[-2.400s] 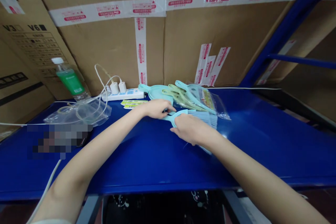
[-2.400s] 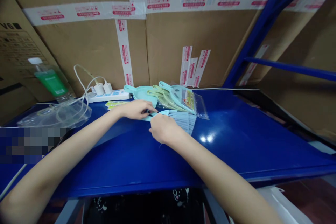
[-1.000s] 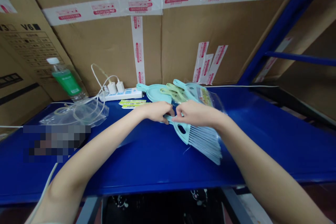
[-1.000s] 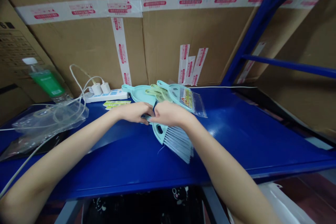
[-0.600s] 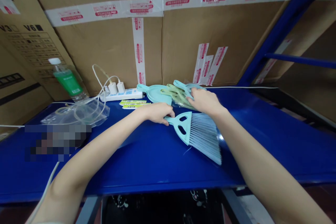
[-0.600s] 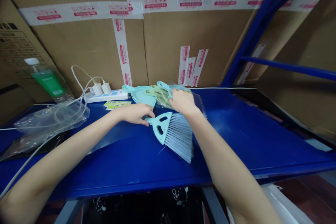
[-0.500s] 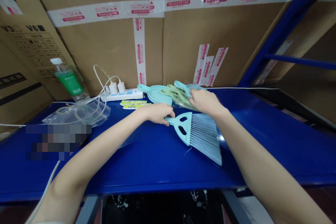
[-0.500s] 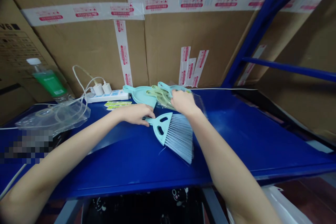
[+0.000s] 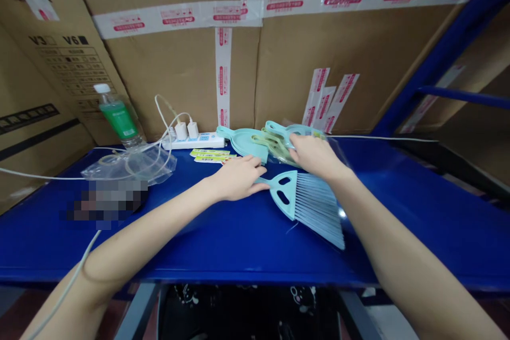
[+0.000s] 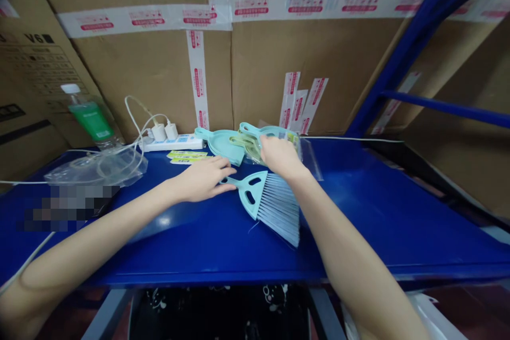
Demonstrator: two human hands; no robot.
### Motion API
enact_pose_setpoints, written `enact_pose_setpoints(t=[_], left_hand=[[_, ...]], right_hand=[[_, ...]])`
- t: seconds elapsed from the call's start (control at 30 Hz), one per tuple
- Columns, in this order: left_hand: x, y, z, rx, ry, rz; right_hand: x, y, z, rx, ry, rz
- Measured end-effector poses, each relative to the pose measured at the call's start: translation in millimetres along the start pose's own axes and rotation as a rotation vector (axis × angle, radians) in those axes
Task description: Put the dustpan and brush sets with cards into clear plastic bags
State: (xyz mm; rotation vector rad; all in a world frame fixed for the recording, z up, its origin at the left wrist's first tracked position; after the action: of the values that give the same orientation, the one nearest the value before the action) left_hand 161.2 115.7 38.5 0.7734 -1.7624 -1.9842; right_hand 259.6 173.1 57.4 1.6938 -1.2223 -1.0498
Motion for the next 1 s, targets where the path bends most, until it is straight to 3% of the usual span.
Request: enact_pose_setpoints(t=[0.17, 0.37, 0.43, 0.53, 0.67, 0.83, 1.0], left_hand=[[37.3, 5.2, 6.5, -0.131, 0.084, -0.131], [72.8, 23.2, 15.1, -0.261, 0.241, -0.307], [76.2, 23.0, 21.1, -0.267, 0.323, -0.265], [79.3, 11.0, 30.2, -0.204, 0.400, -0.110], [88.2, -15.1, 34.2, -0.055, 0.357, 0.077], [101.0, -27.0, 38.9, 0.024, 0.294, 0.139], [112.5, -6.5, 38.3, 0.054, 0.175, 0.128]], right_hand=[[13.8, 19.6, 33.0, -0.027, 0.121, -0.029], [47.5, 39.9, 91.4, -0.055, 0.391, -0.103], [61.0, 43.1, 111.5, -0.056, 0.499, -0.139], [79.1, 41.6, 137.3, -0.035, 0.618, -0.161], [96.5, 35.9, 161.0, -0.039, 0.745, -0.170], [88.5, 42.2, 147.2, -0.233, 0.760, -0.206], [43.2, 24.0, 87.0, -0.140, 0.348, -0.121]])
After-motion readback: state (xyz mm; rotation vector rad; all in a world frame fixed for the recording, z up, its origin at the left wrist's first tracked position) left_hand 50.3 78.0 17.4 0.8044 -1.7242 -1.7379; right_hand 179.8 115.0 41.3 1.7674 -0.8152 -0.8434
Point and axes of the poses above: each hand's wrist, its own x-axis away from the middle knuckle, its own y-axis out of the back of the hand, z = x × y, the point moved 9 cm from there along -x, towards the middle knuckle, and after that the axes turned 9 degrees about x, right-handed, at the moved point
